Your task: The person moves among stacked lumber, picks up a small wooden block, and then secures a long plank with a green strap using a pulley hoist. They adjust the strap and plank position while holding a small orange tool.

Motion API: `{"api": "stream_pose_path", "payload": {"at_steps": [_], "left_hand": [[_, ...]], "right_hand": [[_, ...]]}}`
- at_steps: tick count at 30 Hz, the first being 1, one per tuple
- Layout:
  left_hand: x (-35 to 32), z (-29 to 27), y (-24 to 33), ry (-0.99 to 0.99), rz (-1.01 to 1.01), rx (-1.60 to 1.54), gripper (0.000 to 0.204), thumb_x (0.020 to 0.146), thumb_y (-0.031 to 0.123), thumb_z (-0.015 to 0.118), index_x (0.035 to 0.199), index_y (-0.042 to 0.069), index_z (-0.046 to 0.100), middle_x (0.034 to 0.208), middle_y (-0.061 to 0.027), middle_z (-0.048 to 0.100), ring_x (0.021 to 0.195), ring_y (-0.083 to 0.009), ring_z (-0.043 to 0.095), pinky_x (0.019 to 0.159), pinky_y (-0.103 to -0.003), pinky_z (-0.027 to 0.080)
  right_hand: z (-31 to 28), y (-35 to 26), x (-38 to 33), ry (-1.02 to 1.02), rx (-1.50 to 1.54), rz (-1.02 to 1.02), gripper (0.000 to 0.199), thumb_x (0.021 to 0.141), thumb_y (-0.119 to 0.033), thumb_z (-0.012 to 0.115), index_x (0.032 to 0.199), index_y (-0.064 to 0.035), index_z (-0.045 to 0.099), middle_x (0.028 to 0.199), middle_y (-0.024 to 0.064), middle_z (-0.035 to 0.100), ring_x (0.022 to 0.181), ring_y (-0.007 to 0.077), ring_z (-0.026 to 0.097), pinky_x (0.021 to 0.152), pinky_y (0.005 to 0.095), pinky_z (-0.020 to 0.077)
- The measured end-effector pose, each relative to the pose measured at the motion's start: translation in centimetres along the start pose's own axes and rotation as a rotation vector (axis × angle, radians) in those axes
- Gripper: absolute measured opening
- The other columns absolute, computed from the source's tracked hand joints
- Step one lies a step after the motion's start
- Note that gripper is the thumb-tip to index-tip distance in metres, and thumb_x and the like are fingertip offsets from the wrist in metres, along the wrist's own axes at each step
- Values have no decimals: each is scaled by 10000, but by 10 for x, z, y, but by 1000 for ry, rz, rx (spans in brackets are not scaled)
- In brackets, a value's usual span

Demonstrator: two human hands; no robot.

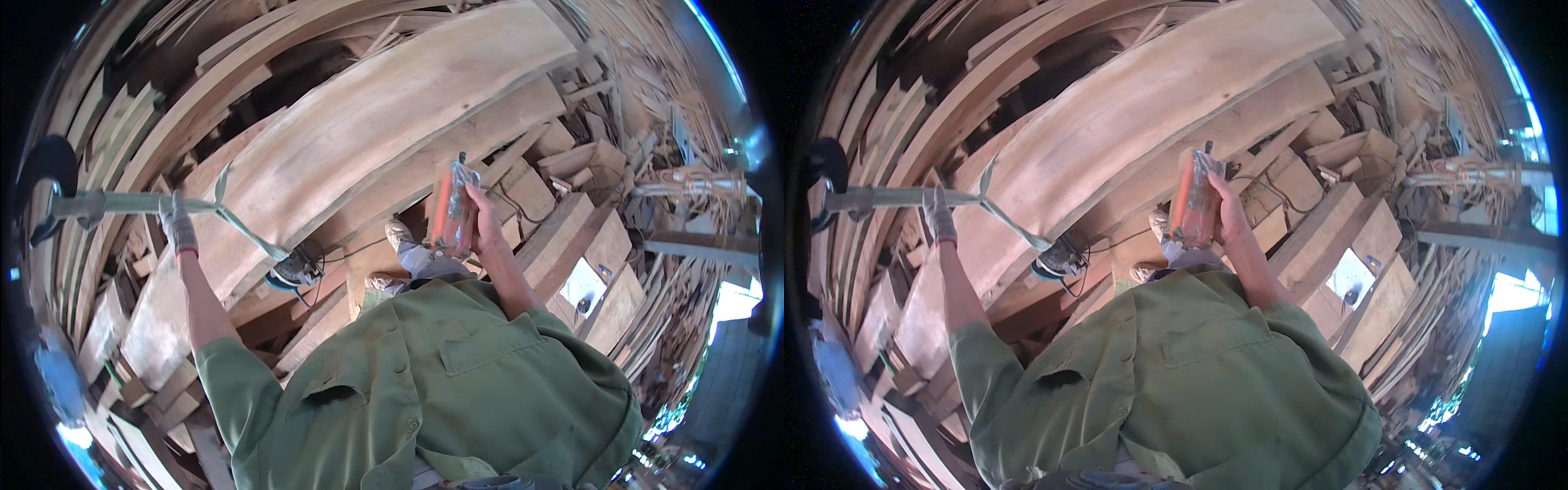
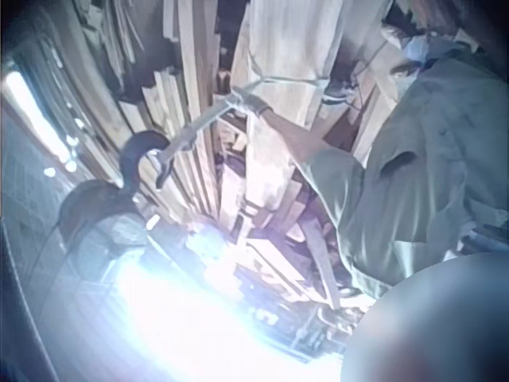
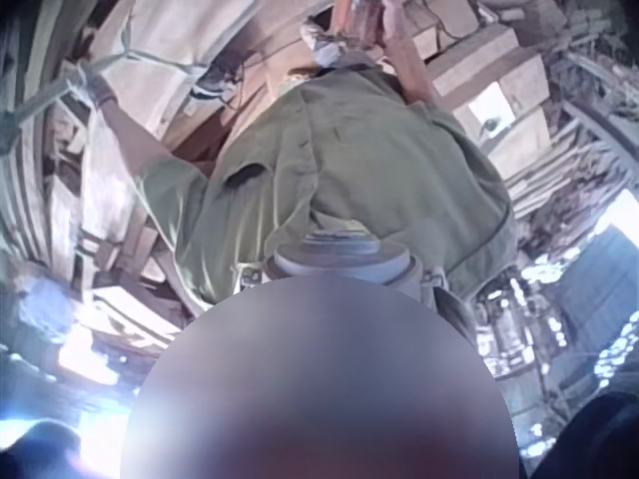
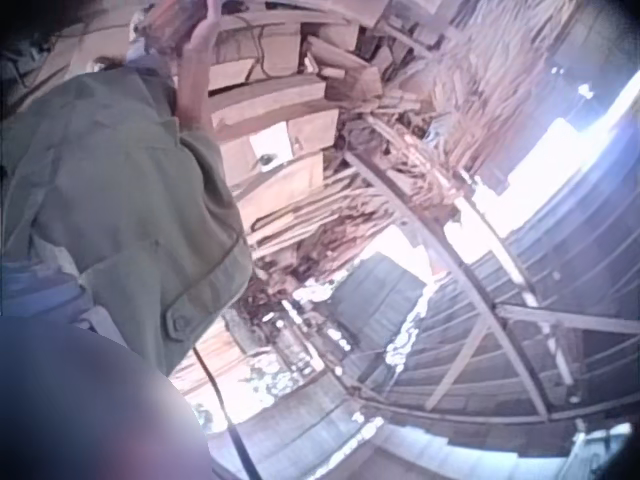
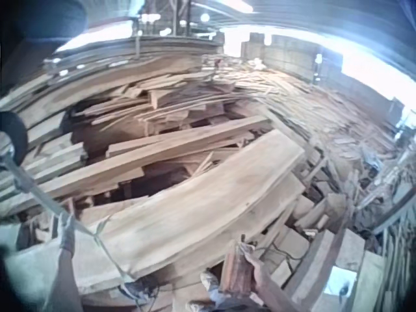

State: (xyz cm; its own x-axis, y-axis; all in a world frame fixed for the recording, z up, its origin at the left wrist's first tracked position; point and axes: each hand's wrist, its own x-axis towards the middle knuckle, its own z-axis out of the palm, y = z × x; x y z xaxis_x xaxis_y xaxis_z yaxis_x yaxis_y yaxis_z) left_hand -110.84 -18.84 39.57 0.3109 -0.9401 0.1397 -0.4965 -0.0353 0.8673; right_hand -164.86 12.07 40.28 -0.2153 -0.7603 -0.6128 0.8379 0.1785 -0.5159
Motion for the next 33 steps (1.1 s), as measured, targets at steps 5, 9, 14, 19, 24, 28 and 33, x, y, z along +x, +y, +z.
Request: {"api": "stream_pose_path", "payload": {"at_steps": [5,9,14,19,24,28,33], "left_hand": [[-1,5,-17,-81,-70,-69,651,928,338,635,1399,-60,429,1448,-157,452,1302,-231,448,1101,-320,320],[-24,14,-64,-202,21,66,660,931,334,624,1414,-59,408,1467,-166,428,1325,-235,426,1112,-333,302],[-116,11,-164,-278,-266,44,702,930,361,613,1443,-47,362,1485,-177,397,1347,-247,395,1125,-362,282],[-243,-6,-260,-587,-332,-58,617,945,259,485,1497,70,283,1548,-74,288,1415,-226,258,1172,-356,168],[-372,-23,-265,-847,-438,310,496,909,291,589,1334,52,499,1314,-62,533,1141,-201,499,967,-369,401],[-436,-17,-221,-543,-981,186,584,911,399,626,1336,13,519,1257,-89,601,1054,-200,564,875,-356,457],[-447,-9,-178,-437,-1132,-67,598,915,389,624,1348,-5,503,1291,-110,582,1124,-218,543,923,-353,442]], "right_hand": [[11,-12,-13,-132,-38,-4,477,850,-144,639,1291,-42,489,1129,70,611,987,199,623,869,371,529],[25,-17,-6,-154,-124,-111,455,840,-121,659,1256,-22,505,1094,82,613,988,203,629,870,378,533],[33,-17,-4,-120,-115,-96,384,853,-126,656,1202,-22,535,1067,82,621,951,210,641,854,411,547],[34,-14,1,-161,-50,-70,384,850,-116,657,1202,-26,532,1078,78,618,964,212,634,860,440,546],[30,-9,4,-258,-59,-150,437,821,-76,661,1231,-35,515,1111,63,603,1034,197,598,921,410,507],[26,-7,9,-235,-86,-145,467,808,-60,658,1249,-38,505,1125,58,597,1047,188,587,936,370,485],[23,1,12,-221,-83,-145,432,808,-61,661,1218,-31,528,1095,55,610,1002,181,604,909,358,498]]}}
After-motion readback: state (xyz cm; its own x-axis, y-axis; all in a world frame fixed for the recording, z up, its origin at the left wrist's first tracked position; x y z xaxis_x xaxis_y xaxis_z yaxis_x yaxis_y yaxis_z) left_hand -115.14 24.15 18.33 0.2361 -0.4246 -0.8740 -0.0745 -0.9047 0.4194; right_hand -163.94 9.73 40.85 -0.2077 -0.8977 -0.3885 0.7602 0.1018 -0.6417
